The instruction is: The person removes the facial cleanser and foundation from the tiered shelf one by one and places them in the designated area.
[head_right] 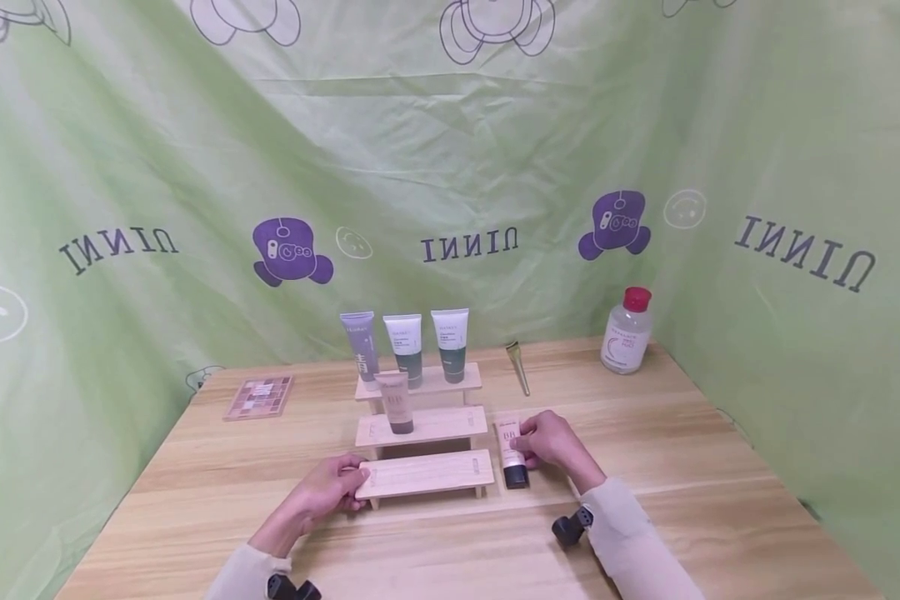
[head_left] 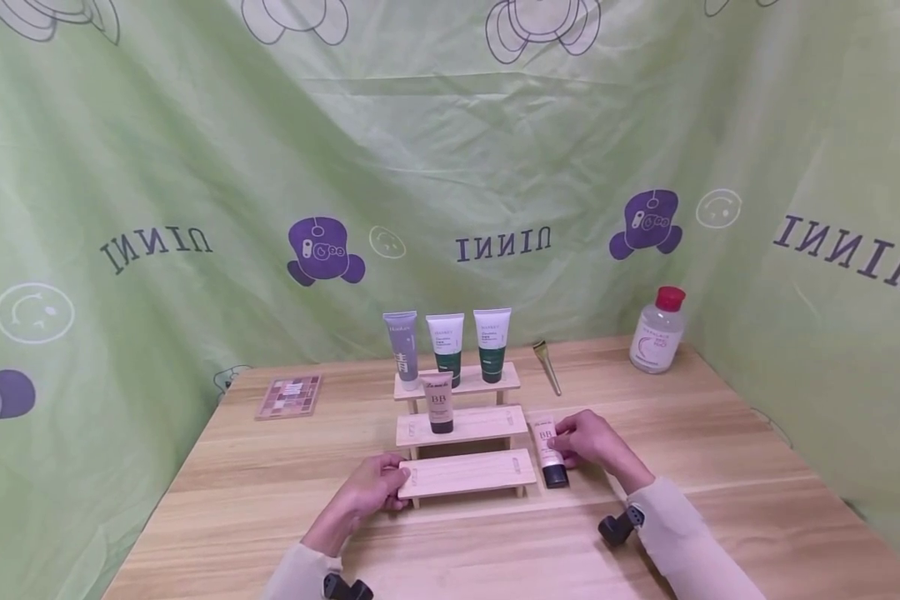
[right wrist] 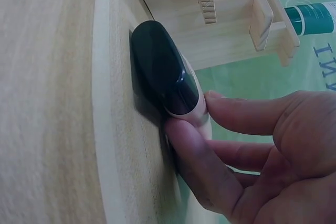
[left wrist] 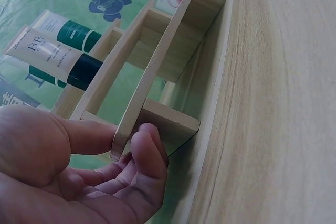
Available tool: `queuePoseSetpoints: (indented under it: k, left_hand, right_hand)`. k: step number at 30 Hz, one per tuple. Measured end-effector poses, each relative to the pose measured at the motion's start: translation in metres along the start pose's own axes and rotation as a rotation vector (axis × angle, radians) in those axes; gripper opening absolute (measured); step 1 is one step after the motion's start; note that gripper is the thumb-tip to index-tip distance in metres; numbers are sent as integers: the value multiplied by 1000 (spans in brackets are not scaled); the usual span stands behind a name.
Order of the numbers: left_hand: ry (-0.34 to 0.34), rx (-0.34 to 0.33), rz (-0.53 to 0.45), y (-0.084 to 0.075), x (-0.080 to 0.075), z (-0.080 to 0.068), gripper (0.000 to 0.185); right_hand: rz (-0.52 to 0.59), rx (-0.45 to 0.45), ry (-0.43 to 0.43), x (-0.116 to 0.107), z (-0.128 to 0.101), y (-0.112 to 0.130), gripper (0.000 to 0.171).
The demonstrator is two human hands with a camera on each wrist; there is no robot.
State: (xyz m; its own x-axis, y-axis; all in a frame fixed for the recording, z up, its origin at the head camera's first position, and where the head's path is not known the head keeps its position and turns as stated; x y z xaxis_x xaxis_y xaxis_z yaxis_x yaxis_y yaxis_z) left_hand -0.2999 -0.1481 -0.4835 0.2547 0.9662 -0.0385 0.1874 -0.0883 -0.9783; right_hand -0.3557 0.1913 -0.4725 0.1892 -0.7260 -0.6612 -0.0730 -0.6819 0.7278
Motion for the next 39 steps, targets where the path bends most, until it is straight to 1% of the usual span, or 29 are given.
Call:
queuePoseSetpoints:
  k: [6, 13, 16, 18, 19, 21, 23, 25, 27, 29, 30, 32, 34, 35, 37, 39]
  left_hand:
    - [-1, 3, 3, 1, -1, 1, 35]
    - [2, 9, -17, 0, 2, -1, 35]
    - [2, 12, -19, 0, 2, 0, 35]
    - [-2, 15, -18, -1, 2, -1, 36]
    - [-4, 16, -18, -1, 2, -1, 36]
    - [-9, 17, -14, -1, 1, -1, 36]
    - [-16, 15, -10, -1, 1, -1, 36]
    - [-23, 12, -7, -1, 0, -1, 36]
    - [-29, 15, -3, -1, -2, -1, 36]
    - [-29, 16, 0, 0, -2, -2, 37]
    - [-28, 16, 0, 1, -2, -2, 37]
    - [-25, 18, -2, 1, -2, -2, 37]
    - [-21, 19, -4, 2, -2, -2, 36]
    - [-19, 20, -7, 2, -1, -2, 36]
    - [-18, 26, -10, 2, 0, -2, 35]
    - [-19, 27, -9, 1, 0, -3, 35]
  right_hand:
    - [-40, -6, -26, -1, -1, 2, 25]
    - [-91, -27, -39, -3, -2, 4, 20]
    - [-143, -17, -39, -6, -2, 4, 20]
    - [-190, -18, -65, -11, -3, 6, 23]
    - [-212, -30, -92, -15, -4, 9, 26]
    - [-231, -85, -181, -24, -7, 21, 28]
    - [-214, -179, -285, -31, -13, 39, 29]
    - [-162, -314, -374, -32, -21, 63, 29]
    - [-92, -445, -406, -26, -29, 88, 29]
    - [-49, -554, -381, -14, -34, 111, 32]
    - [-38, -600, -351, -7, -36, 122, 35]
    - [-42, -659, -285, 9, -38, 141, 43]
    - [-60, -694, -232, 24, -38, 156, 48]
    - [-63, -707, -221, 30, -38, 161, 48]
    - [-46, -710, -215, 39, -36, 169, 46]
    - [0, -703, -217, 44, -33, 173, 43]
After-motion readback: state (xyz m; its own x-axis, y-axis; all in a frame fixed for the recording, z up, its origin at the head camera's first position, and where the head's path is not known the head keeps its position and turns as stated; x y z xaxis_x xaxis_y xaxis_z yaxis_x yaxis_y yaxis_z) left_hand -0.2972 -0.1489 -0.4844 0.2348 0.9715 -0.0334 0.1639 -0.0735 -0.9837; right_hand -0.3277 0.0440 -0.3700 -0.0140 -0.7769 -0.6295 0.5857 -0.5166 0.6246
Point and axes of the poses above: each hand's wrist, its own z-axis towards the middle knuckle, its own x-axis out of the palm, y = z × x, the point moved 7 cm from there along z, towards the middle knuckle, and after that the axes turned 9 degrees about -z, right-handed, at the moved point
